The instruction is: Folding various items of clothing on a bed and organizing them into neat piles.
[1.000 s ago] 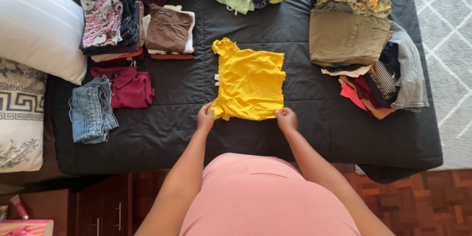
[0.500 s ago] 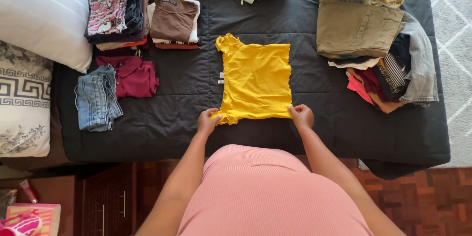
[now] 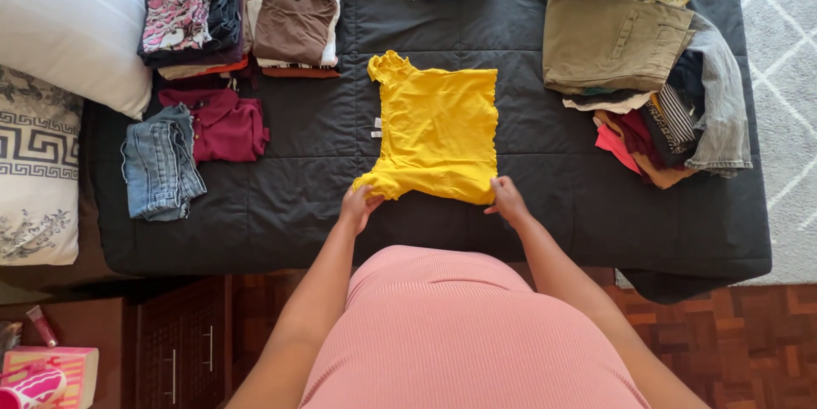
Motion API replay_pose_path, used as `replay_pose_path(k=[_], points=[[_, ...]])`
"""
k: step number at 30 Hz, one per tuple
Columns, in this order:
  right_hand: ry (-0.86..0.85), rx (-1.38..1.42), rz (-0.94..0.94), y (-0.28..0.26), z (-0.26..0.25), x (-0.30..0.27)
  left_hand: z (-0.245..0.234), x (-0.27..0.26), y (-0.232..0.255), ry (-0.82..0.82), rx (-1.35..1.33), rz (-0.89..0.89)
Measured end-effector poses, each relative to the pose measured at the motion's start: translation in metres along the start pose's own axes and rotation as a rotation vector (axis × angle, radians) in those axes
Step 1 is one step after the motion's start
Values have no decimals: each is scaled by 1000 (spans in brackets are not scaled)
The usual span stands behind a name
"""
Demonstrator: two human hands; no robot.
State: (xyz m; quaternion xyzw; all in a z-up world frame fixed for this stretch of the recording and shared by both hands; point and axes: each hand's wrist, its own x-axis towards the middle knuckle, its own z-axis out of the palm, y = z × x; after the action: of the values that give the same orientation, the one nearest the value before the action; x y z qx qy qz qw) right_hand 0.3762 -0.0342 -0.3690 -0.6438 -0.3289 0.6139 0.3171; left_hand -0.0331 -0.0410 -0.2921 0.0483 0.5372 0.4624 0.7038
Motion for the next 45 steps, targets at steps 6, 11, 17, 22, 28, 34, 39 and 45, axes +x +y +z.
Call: replay_pose_path(k=[6,11,17,22,28,34,39,45], points=[[-21,93,207,-27,11,-19,-8,13,-17,-57,-156,-58],[-47,161,107,-49,2,-33,-36,19,-34,-32,-90,-72],[38,-270,30,-30,-5,-37,-47,-5,-32,93,628,-338],[-55,-193,117,-43,-7,-44,-51,-20,-12,-124,575,-494],[-129,-290,217,-31,-18,-29,-79,8,-13,-123,729,-817],[-116,-501,231,-48,-6,-28,-40,16,1,455,1736,-72],[53,-347,52,-55,12,-16,23,23,-3,220,1313,384],[-144,-145,255,-76,12,-18,25,44,-29,245,1429,438]])
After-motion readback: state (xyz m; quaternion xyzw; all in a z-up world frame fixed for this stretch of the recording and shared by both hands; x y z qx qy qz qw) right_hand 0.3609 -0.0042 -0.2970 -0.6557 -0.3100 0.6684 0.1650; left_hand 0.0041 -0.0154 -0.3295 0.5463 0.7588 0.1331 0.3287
